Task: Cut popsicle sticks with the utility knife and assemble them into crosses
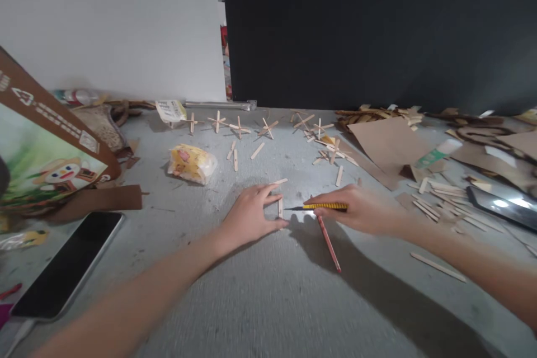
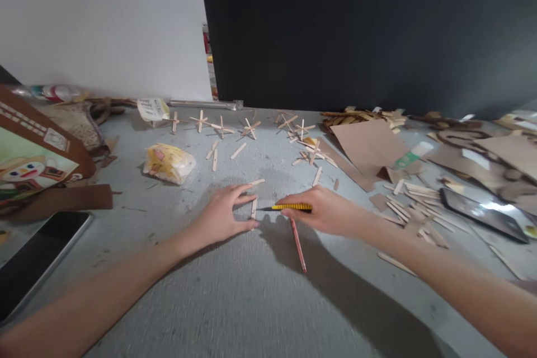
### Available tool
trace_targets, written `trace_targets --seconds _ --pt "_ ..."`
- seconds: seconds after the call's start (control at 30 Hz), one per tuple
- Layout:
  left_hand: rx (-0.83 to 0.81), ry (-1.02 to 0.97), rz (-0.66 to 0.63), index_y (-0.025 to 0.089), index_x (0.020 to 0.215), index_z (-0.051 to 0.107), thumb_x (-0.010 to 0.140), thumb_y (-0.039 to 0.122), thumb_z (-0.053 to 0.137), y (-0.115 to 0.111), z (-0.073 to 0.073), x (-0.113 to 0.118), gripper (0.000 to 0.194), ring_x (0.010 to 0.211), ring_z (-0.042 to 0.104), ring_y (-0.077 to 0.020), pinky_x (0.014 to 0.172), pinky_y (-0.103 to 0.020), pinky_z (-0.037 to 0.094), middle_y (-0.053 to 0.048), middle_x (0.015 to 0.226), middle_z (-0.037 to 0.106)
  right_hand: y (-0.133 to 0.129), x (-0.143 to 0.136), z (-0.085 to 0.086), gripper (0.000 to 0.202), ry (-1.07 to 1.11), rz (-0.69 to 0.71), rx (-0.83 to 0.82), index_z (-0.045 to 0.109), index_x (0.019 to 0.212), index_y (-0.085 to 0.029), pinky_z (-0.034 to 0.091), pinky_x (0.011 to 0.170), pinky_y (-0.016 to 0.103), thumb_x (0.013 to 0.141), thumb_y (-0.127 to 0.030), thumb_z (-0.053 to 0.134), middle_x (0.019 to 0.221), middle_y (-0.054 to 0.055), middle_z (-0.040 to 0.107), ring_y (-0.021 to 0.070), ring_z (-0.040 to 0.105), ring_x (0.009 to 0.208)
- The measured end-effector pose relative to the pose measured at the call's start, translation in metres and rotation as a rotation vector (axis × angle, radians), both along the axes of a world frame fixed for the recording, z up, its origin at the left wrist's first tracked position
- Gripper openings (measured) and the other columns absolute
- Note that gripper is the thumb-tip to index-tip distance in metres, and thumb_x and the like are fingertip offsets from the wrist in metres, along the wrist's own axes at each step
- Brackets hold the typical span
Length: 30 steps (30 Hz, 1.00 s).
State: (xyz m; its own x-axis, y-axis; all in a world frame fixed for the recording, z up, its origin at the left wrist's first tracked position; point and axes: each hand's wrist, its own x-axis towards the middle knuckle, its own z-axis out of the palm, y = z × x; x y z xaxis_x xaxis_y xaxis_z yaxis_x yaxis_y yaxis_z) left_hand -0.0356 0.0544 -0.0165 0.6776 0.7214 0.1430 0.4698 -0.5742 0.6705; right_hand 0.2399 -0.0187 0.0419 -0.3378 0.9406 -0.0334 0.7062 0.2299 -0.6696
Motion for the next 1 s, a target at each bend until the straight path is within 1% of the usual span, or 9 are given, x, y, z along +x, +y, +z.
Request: trace_targets --seconds 0.1,0.2,0.27,0.37,0.5,0.7,0.8,0.9,1.0 --pt "-0.002 0.004 -0.009 0.029 0.158 0.044 0.082 0.046 0.086 0.002 -0.004 0.000 0.089 0.148 0.051 -0.0374 0.118 -0.061 0.041 -0.011 0.137 0.074 0.011 -0.002 0.003 0.038 -0.062 0.003 0.005 0.085 0.112 -0.029 0.035 0.049 0.027 0.096 -0.056 0.063 0.066 0.001 0.074 0.0132 0.049 0.047" --pt "0.018 -0.013 -0.015 0.028 0.157 0.044 0.081 0.046 0.087 0.003 -0.007 -0.001 0.090 0.147 0.052 -0.0370 0.118 -0.060 0.041 -0.011 0.137 0.074 0.018 -0.006 0.003 0.037 -0.115 0.037 0.018 0.085 0.114 -0.029 0.027 0.046 0.027 0.097 -0.053 0.061 0.058 -0.001 0.069 0.0106 0.038 0.041" --pt "0.028 -0.027 -0.022 0.027 0.156 0.045 0.080 0.044 0.088 0.003 -0.007 0.000 0.089 0.146 0.053 -0.0361 0.119 -0.059 0.040 -0.010 0.135 0.075 0.020 -0.007 0.004 0.038 -0.152 0.056 0.020 0.085 0.116 -0.029 0.025 0.046 0.027 0.098 -0.052 0.060 0.057 -0.001 0.068 0.0099 0.035 0.040" --pt "0.023 -0.035 -0.031 0.027 0.155 0.045 0.080 0.039 0.089 0.003 -0.005 0.000 0.088 0.144 0.055 -0.0354 0.119 -0.060 0.039 -0.010 0.131 0.077 0.021 -0.008 0.004 0.040 -0.194 0.061 0.031 0.085 0.115 -0.028 0.023 0.046 0.027 0.099 -0.051 0.057 0.054 -0.002 0.065 0.0100 0.034 0.041" --pt "0.028 -0.045 -0.030 0.028 0.155 0.045 0.078 0.038 0.089 0.002 -0.003 0.000 0.089 0.144 0.055 -0.0352 0.119 -0.060 0.039 -0.009 0.130 0.077 0.022 -0.010 0.005 0.039 -0.179 0.062 0.025 0.086 0.113 -0.028 0.022 0.044 0.026 0.098 -0.051 0.058 0.051 -0.002 0.061 0.0102 0.032 0.041" --pt "0.036 -0.056 -0.018 0.030 0.153 0.047 0.077 0.038 0.090 0.003 -0.005 0.001 0.087 0.142 0.057 -0.0352 0.117 -0.059 0.041 -0.009 0.128 0.078 0.020 -0.014 0.011 0.042 -0.164 0.069 0.007 0.086 0.109 -0.029 0.023 0.045 0.026 0.099 -0.055 0.056 0.053 -0.001 0.062 0.0103 0.031 0.042" --pt "0.036 -0.060 -0.012 0.030 0.152 0.048 0.077 0.038 0.090 0.003 -0.005 0.001 0.087 0.143 0.057 -0.0351 0.117 -0.059 0.041 -0.009 0.127 0.079 0.020 -0.017 0.015 0.040 -0.138 0.073 0.012 0.087 0.106 -0.029 0.025 0.045 0.026 0.097 -0.056 0.059 0.053 -0.001 0.062 0.0103 0.032 0.041" --pt "0.025 -0.055 -0.012 0.029 0.152 0.047 0.076 0.038 0.091 0.002 -0.003 0.001 0.088 0.144 0.055 -0.0352 0.118 -0.059 0.040 -0.009 0.127 0.079 0.019 -0.018 0.018 0.038 -0.136 0.073 0.021 0.087 0.104 -0.028 0.026 0.046 0.026 0.097 -0.054 0.061 0.054 -0.001 0.064 0.0100 0.033 0.042" --pt "0.024 -0.051 -0.015 0.028 0.152 0.047 0.077 0.038 0.091 0.001 0.000 0.001 0.088 0.142 0.057 -0.0347 0.117 -0.059 0.041 -0.009 0.127 0.079 0.019 -0.018 0.018 0.038 -0.192 0.090 0.020 0.086 0.108 -0.028 0.024 0.046 0.026 0.099 -0.050 0.057 0.054 -0.001 0.063 0.0101 0.033 0.042"
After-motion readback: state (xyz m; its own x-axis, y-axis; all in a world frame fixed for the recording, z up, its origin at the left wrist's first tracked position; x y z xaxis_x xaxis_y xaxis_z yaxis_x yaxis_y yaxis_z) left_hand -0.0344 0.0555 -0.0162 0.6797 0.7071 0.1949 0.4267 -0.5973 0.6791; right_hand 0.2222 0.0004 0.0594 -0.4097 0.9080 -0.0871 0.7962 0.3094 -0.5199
